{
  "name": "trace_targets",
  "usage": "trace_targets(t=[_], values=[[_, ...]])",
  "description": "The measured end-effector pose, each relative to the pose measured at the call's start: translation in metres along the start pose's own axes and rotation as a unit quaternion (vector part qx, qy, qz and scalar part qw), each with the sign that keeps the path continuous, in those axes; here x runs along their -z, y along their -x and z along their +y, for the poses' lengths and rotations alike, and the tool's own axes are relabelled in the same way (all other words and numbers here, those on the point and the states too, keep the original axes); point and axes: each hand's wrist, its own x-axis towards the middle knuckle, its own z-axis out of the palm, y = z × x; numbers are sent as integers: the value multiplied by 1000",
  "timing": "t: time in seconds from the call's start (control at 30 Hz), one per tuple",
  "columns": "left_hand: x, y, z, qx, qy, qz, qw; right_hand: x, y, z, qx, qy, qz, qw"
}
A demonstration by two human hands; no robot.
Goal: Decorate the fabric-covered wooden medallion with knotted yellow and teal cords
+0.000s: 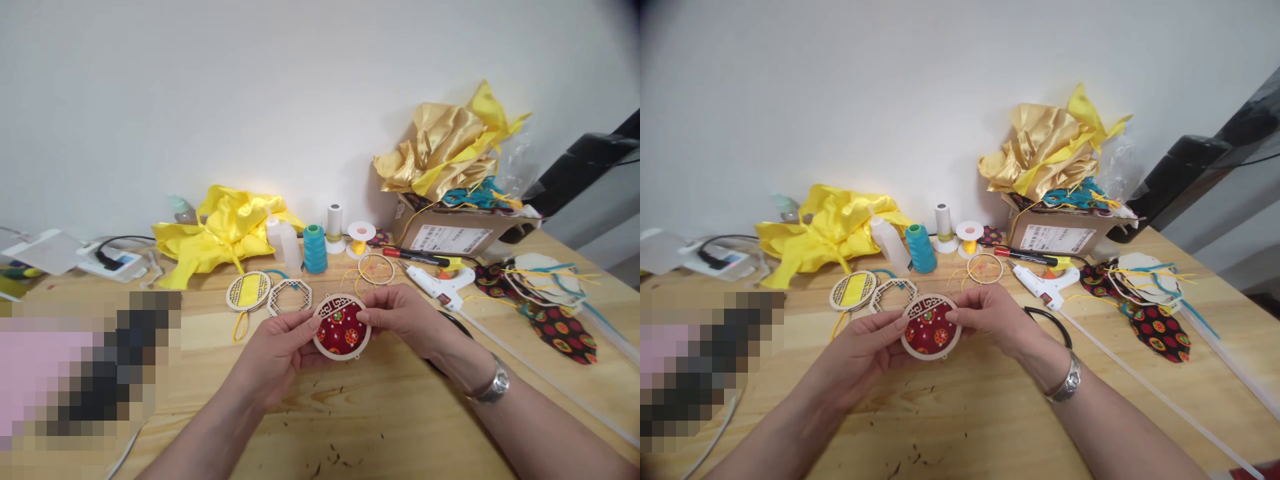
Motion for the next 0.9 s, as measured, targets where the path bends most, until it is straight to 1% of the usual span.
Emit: trace_targets(t=[0.3, 0.43, 0.6, 0.7, 0.9], values=[[3, -2, -2, -7, -22, 6, 1000, -1, 3, -3, 5, 4, -32, 999], [2, -4, -3, -15, -32, 13, 999, -1, 3, -4, 4, 20, -36, 999], [1, -4, -4, -23, -45, 23, 998, 0, 2, -3, 17, 20, -57, 998], [2, -3, -4, -27, -50, 27, 998, 1, 2, -2, 15, 26, -57, 998], [4, -4, -3, -4, -49, 29, 998, -1, 3, -5, -3, 12, -59, 998]])
